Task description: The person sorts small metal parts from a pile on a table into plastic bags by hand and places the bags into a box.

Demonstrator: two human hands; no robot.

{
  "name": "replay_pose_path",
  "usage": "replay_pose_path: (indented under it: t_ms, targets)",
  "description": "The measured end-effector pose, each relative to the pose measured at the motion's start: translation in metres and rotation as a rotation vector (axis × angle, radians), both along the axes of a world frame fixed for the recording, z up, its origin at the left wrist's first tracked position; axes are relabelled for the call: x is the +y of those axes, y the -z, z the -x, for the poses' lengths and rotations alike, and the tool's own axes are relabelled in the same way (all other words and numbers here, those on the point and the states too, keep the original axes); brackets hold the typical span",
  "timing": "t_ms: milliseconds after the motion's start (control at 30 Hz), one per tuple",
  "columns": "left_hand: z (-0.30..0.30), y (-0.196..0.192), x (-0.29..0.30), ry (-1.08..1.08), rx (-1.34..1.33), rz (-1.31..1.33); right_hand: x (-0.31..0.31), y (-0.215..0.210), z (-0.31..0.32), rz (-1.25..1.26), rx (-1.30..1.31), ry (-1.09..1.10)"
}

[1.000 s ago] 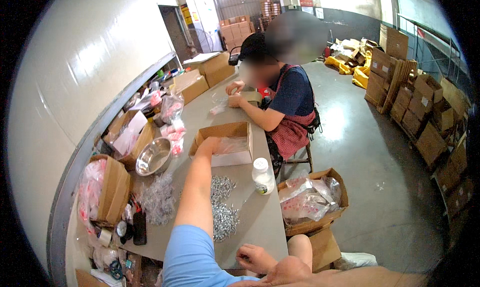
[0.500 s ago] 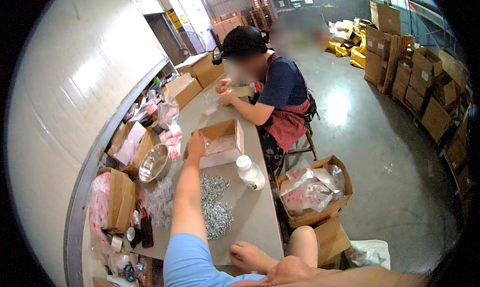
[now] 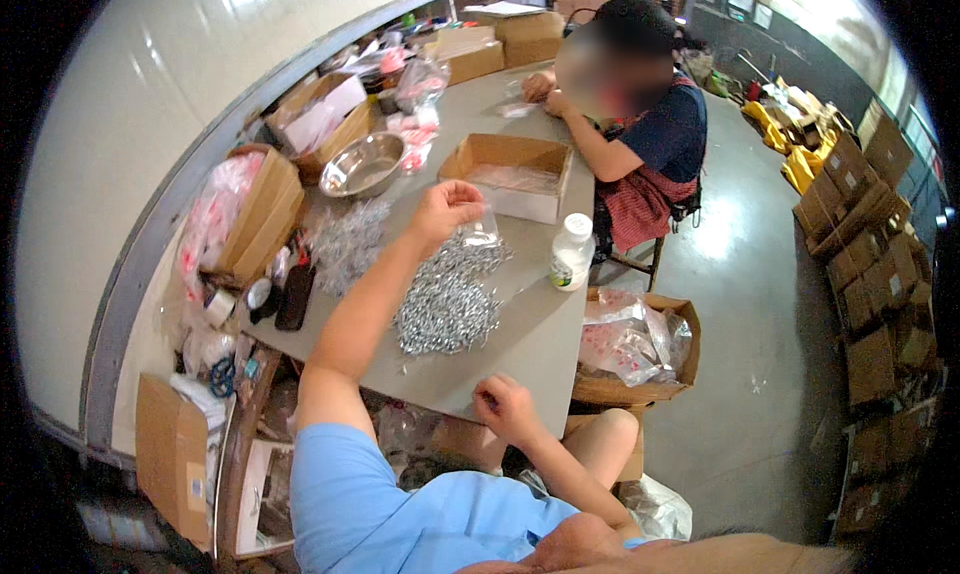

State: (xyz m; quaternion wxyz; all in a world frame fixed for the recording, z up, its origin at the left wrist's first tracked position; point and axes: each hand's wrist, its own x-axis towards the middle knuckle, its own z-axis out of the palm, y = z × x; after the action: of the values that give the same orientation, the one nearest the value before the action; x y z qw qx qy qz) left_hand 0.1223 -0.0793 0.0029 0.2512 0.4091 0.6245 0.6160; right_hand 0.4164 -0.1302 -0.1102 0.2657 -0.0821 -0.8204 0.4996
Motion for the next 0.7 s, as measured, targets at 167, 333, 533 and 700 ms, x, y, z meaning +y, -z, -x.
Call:
replay_pose_path:
  t_ms: [167, 333, 533, 700]
  targets:
    - [-0.034, 0.018, -0.102, -0.082, -0.114, 0.091, -0.007, -0.006, -0.002, -0.027, -0.063, 0.055]
    - [-0.042, 0.044, -0.196, -0.188, -0.256, 0.012, -0.008, 0.005, 0.016, -0.135, -0.105, 0.252]
    - [-0.067, 0.059, -0.274, -0.277, -0.554, 0.054, -0.008, 0.0, 0.06, -0.399, -0.252, 0.379]
    - [-0.081, 0.121, -0.339, -0.263, -0.493, 0.205, -0.027, -0.009, 0.084, -0.403, -0.22, 0.233]
